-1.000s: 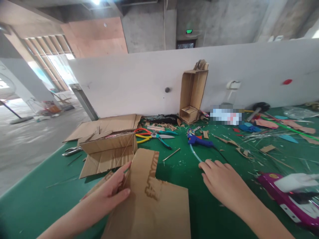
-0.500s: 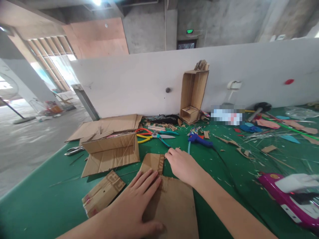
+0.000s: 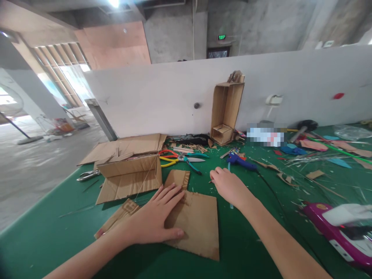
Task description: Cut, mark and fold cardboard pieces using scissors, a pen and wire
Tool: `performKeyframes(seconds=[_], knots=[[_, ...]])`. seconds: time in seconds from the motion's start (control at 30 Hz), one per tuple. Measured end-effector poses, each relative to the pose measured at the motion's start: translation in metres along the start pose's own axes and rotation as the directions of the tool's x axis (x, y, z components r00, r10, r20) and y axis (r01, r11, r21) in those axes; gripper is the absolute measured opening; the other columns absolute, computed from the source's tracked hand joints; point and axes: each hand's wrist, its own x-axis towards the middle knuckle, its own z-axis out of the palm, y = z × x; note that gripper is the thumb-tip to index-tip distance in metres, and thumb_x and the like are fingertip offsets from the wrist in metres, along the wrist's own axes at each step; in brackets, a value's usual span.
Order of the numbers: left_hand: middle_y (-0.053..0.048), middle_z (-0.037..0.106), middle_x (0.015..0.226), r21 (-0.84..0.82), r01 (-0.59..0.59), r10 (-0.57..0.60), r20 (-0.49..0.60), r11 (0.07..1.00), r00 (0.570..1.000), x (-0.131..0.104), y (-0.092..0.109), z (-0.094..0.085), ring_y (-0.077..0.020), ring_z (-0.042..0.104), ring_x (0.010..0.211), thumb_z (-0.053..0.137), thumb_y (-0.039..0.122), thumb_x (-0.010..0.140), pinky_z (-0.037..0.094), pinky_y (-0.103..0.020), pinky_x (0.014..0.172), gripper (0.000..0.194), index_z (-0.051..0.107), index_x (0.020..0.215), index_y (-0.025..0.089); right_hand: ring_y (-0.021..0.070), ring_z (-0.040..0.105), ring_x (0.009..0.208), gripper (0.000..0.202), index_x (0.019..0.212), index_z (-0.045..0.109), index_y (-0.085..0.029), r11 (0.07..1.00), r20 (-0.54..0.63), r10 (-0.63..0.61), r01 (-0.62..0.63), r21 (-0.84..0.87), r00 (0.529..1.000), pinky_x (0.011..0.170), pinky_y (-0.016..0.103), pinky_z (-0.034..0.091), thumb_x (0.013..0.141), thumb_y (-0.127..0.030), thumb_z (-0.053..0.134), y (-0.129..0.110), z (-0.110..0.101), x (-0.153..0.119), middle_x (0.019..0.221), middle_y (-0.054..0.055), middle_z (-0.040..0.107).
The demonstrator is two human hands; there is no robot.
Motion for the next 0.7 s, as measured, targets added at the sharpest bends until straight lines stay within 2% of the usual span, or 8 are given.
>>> performKeyframes(seconds=[0.2,0.3,0.4,0.5,0.57,0.63,0.7], knots=[[-0.008,0.019,0.154,0.008,0.019,-0.019,-0.030,1.000,0.999,-0.002,-0.012,-0.004,-0.0301,0.014,0.140,0.043,0.074,0.074,0.007,-0.050,0.114,0.093,0.018,0.147,0.022,0.0213,0.058,0.085,0.017,0.091,0.057,-0.018,0.998,0.072,0.054,-0.052,-0.030,0.996,0.066,0.031,0.045,0.090,-0.016,0.041,-0.001,-0.006,-0.006,0.093,0.008,0.058],[-0.009,0.022,0.153,0.040,0.018,-0.017,-0.031,0.999,0.999,-0.006,-0.009,-0.005,-0.0306,0.017,0.139,0.041,0.072,0.077,0.010,-0.051,0.113,0.088,0.020,0.146,0.022,0.0257,0.057,0.092,0.025,0.107,0.055,-0.015,0.992,0.016,0.074,-0.072,-0.103,0.997,0.065,0.034,0.046,0.091,-0.017,0.036,-0.013,-0.012,-0.001,0.104,0.012,0.059],[-0.011,0.038,0.144,0.108,0.034,-0.023,-0.106,0.994,0.994,-0.001,0.003,-0.009,-0.0302,0.030,0.133,0.040,0.060,0.085,0.022,-0.049,0.110,0.068,0.035,0.140,0.019,0.0289,0.054,0.103,0.035,0.120,0.050,-0.014,0.994,-0.064,0.052,-0.058,-0.088,0.997,0.077,0.040,0.046,0.094,-0.029,0.032,-0.027,-0.016,0.020,0.116,0.015,0.057],[-0.014,0.060,0.116,0.245,0.093,-0.056,-0.152,0.965,0.987,0.016,0.013,-0.024,-0.0286,0.051,0.112,0.038,0.028,0.092,0.038,-0.045,0.097,0.033,0.058,0.114,0.014,0.0318,0.039,0.124,0.053,0.134,0.039,-0.012,0.999,-0.018,0.044,-0.044,-0.011,0.999,0.097,0.043,0.037,0.091,-0.043,0.038,-0.030,-0.013,0.056,0.139,0.017,0.042],[-0.016,0.064,0.103,0.357,0.161,-0.129,-0.111,0.920,0.985,0.036,0.010,-0.043,-0.0293,0.057,0.102,0.039,0.010,0.086,0.043,-0.044,0.088,0.028,0.063,0.101,0.011,0.0363,0.032,0.130,0.076,0.138,0.032,-0.008,0.998,0.028,0.056,-0.056,0.000,0.998,0.101,0.046,0.032,0.081,-0.055,0.050,-0.026,-0.009,0.080,0.144,0.021,0.033],[-0.019,0.063,0.105,0.423,0.248,-0.224,-0.107,0.872,0.969,0.061,0.000,-0.064,-0.0325,0.054,0.107,0.042,0.005,0.083,0.042,-0.046,0.088,0.027,0.064,0.099,0.009,0.0369,0.039,0.124,0.082,0.135,0.037,-0.007,0.998,0.083,0.065,-0.067,0.017,0.994,0.098,0.044,0.035,0.073,-0.057,0.057,-0.020,-0.004,0.101,0.138,0.022,0.041],[-0.022,0.062,0.109,0.439,0.304,-0.289,-0.103,0.846,0.952,0.089,-0.014,-0.079,-0.0356,0.051,0.111,0.048,0.006,0.082,0.041,-0.048,0.089,0.023,0.064,0.099,0.006,0.0355,0.047,0.116,0.077,0.129,0.046,-0.009,0.997,0.125,0.068,-0.073,0.036,0.990,0.092,0.042,0.040,0.069,-0.054,0.060,-0.014,0.000,0.113,0.128,0.021,0.051]])
